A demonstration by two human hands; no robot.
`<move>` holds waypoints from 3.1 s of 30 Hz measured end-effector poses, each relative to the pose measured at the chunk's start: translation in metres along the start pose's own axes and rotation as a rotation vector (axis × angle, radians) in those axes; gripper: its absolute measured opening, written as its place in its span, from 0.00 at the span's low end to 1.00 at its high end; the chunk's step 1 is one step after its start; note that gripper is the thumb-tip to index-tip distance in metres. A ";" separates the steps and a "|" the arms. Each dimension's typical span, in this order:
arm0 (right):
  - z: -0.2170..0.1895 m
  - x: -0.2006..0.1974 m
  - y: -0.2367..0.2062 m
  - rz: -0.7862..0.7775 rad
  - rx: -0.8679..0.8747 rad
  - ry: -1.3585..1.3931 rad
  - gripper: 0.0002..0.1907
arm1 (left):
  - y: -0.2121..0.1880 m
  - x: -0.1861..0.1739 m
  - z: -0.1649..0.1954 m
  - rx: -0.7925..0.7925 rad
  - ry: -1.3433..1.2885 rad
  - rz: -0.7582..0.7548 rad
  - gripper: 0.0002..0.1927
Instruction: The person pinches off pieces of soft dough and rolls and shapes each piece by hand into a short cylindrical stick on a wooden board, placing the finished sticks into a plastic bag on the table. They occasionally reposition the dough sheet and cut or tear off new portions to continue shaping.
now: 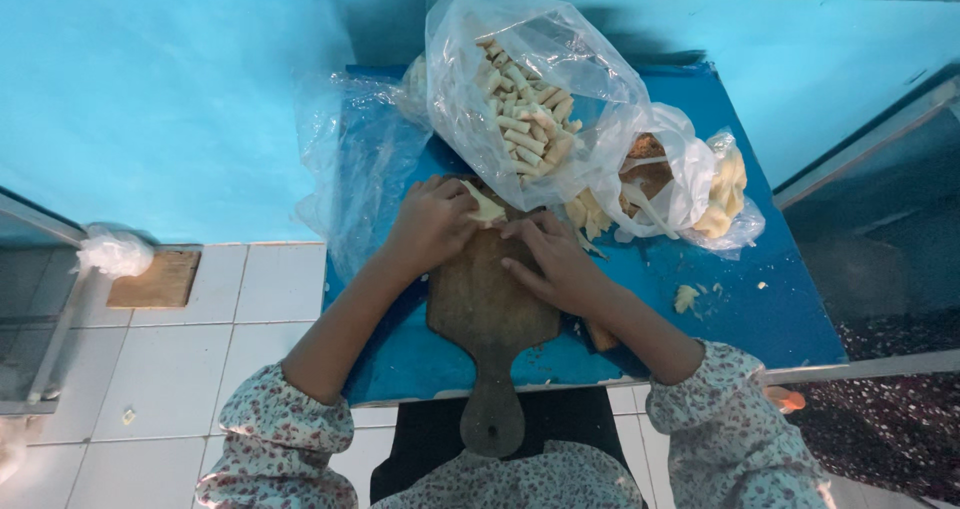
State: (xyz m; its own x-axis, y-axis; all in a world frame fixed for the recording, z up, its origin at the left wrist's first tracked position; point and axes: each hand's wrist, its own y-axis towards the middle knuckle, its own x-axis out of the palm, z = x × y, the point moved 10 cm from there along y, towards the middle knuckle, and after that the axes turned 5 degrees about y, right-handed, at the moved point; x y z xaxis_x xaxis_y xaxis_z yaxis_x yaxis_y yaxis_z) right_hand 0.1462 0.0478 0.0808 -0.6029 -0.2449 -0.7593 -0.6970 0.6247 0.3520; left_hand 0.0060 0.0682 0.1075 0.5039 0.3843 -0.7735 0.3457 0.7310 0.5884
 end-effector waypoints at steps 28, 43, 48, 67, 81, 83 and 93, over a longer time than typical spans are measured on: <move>0.001 -0.040 -0.022 0.094 0.122 0.066 0.09 | -0.033 -0.019 0.063 0.063 -0.199 0.101 0.05; -0.014 -0.011 -0.031 -0.012 0.028 0.227 0.13 | -0.041 0.014 0.058 -0.063 -0.532 -0.251 0.13; 0.002 -0.023 -0.037 0.092 0.096 0.274 0.15 | -0.040 0.012 0.060 -0.023 -0.484 -0.227 0.12; 0.031 -0.036 -0.053 0.265 0.178 0.729 0.24 | -0.058 0.055 0.033 -0.515 -1.033 -0.455 0.34; -0.081 -0.014 -0.051 0.008 -0.637 -0.290 0.23 | -0.077 0.086 0.040 -0.748 -1.662 -0.481 0.24; -0.066 -0.032 -0.043 0.149 -0.431 -0.021 0.21 | -0.076 0.088 0.032 -0.657 -1.450 -0.437 0.24; 0.059 -0.008 -0.037 0.349 0.361 0.888 0.23 | -0.037 0.081 0.007 -0.480 -1.006 -0.149 0.16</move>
State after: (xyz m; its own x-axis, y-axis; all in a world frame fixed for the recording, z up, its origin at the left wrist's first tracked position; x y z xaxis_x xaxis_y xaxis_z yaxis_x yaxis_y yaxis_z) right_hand 0.1998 0.0710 0.0418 -0.9227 -0.3759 0.0858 -0.3570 0.9169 0.1781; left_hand 0.0400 0.0685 0.0246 0.9676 -0.1958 -0.1592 0.2243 0.9564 0.1869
